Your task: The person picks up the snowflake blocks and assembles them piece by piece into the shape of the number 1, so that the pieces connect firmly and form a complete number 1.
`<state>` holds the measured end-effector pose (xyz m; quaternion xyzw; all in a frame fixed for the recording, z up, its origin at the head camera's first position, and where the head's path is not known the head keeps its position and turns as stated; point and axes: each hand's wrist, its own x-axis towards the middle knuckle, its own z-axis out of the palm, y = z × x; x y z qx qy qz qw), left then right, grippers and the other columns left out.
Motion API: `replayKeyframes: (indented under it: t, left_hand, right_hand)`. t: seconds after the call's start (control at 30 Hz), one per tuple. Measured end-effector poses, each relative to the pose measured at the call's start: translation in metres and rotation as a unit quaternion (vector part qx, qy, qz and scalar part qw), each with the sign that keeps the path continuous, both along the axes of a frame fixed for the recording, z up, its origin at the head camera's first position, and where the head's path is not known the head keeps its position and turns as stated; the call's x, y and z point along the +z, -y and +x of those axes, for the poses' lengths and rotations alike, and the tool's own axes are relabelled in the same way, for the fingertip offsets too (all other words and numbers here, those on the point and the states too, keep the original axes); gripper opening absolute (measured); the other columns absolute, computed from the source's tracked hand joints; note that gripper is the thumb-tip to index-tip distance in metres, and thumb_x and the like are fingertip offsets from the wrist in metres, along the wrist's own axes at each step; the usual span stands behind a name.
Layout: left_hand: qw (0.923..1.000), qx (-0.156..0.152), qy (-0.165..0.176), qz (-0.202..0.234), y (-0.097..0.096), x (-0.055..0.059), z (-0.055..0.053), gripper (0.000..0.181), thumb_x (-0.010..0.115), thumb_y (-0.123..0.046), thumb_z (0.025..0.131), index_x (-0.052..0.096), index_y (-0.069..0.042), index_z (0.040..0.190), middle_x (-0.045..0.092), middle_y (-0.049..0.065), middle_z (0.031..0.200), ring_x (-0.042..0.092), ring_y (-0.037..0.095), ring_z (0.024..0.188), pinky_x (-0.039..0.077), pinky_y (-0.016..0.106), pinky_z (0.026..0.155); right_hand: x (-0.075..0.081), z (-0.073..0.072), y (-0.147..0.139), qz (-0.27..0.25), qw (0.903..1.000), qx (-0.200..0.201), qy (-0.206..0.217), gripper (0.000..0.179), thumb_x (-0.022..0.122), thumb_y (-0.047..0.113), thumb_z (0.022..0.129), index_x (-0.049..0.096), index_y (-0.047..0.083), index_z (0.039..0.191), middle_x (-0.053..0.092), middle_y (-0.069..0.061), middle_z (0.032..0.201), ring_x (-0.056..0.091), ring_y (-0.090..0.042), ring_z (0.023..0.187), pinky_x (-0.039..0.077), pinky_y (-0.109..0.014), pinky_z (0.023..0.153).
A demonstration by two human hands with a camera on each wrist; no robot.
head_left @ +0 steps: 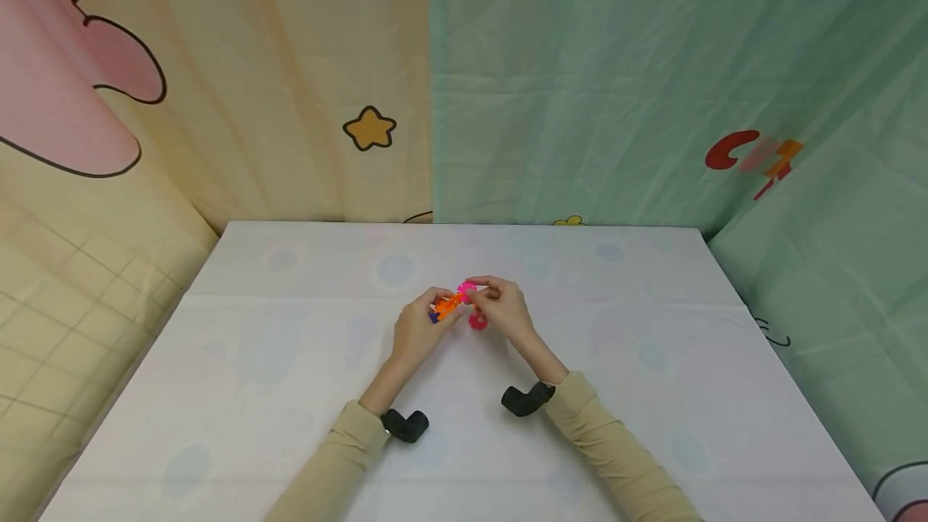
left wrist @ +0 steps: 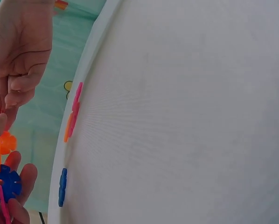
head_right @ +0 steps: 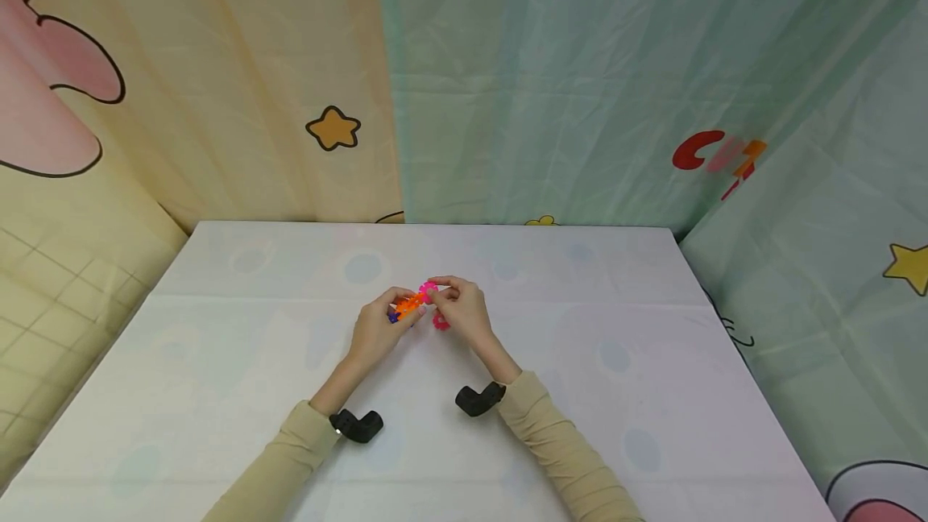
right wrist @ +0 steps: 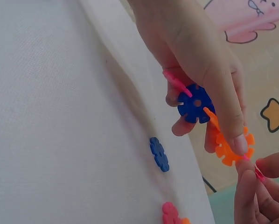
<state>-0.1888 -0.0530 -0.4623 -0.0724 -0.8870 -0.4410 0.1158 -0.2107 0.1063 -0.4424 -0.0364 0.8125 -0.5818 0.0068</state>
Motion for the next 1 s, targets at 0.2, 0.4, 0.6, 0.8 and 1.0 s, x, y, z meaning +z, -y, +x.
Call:
replayKeyframes:
  t: [0.2, 0.4, 0.6, 0.8, 1.0]
  left_hand:
    - [0.9993, 0.007, -0.027, -0.023, 0.0013, -0.0009, 0.0012, 0.038, 0.075, -0.039, 0.082, 0.064, -0.018, 0.112, 0.069, 0.004, 0.092, 0.050, 0.011, 0.062, 0.034, 0.022, 0.052]
    - [0.9964, 0.015, -0.067, -0.051, 0.0032, -0.0020, -0.0002, 0.033, 0.075, -0.032, 0.082, 0.067, -0.018, 0.111, 0.071, 0.004, 0.096, 0.062, 0.016, 0.073, 0.047, 0.026, 0.059]
    - [0.9957, 0.020, -0.070, -0.057, 0.0050, 0.0002, -0.0014, 0.026, 0.073, -0.026, 0.084, 0.070, -0.018, 0.109, 0.073, 0.005, 0.096, 0.066, 0.021, 0.079, 0.050, 0.031, 0.060]
    - [0.9978, 0.021, -0.046, -0.043, 0.0059, 0.0031, -0.0014, 0.023, 0.071, -0.027, 0.085, 0.070, -0.017, 0.107, 0.073, 0.007, 0.093, 0.060, 0.017, 0.066, 0.039, 0.024, 0.046]
    - [0.9985, 0.025, -0.029, -0.039, 0.0079, 0.0028, -0.0019, 0.029, 0.074, -0.033, 0.084, 0.069, -0.016, 0.107, 0.071, 0.007, 0.090, 0.050, 0.012, 0.057, 0.038, 0.021, 0.050]
  right_hand:
    - [0.0032, 0.0019, 0.0016, 0.017, 0.9998, 0.012, -0.002, 0.023, 0.060, 0.013, 0.094, 0.069, 0.005, 0.114, 0.068, -0.015, 0.085, 0.060, -0.031, 0.062, 0.051, -0.024, 0.055]
    - [0.0052, 0.0013, 0.0019, 0.019, 0.9997, 0.017, -0.004, 0.025, 0.060, 0.012, 0.093, 0.068, 0.005, 0.115, 0.065, -0.021, 0.091, 0.057, -0.044, 0.070, 0.043, -0.018, 0.051]
    - [0.0058, -0.0009, 0.0017, 0.006, 0.9998, 0.017, 0.006, 0.023, 0.062, 0.013, 0.092, 0.068, 0.004, 0.112, 0.066, -0.026, 0.093, 0.058, -0.044, 0.072, 0.050, -0.028, 0.056]
    - [0.0039, -0.0025, 0.0001, -0.011, 0.9993, 0.033, 0.014, 0.025, 0.058, 0.019, 0.096, 0.068, 0.004, 0.114, 0.069, -0.024, 0.099, 0.058, -0.041, 0.073, 0.046, -0.023, 0.053]
    - [0.0059, -0.0036, -0.0011, -0.014, 0.9980, 0.057, 0.022, 0.027, 0.055, 0.017, 0.098, 0.067, 0.002, 0.117, 0.068, -0.024, 0.101, 0.054, -0.044, 0.073, 0.045, -0.022, 0.052]
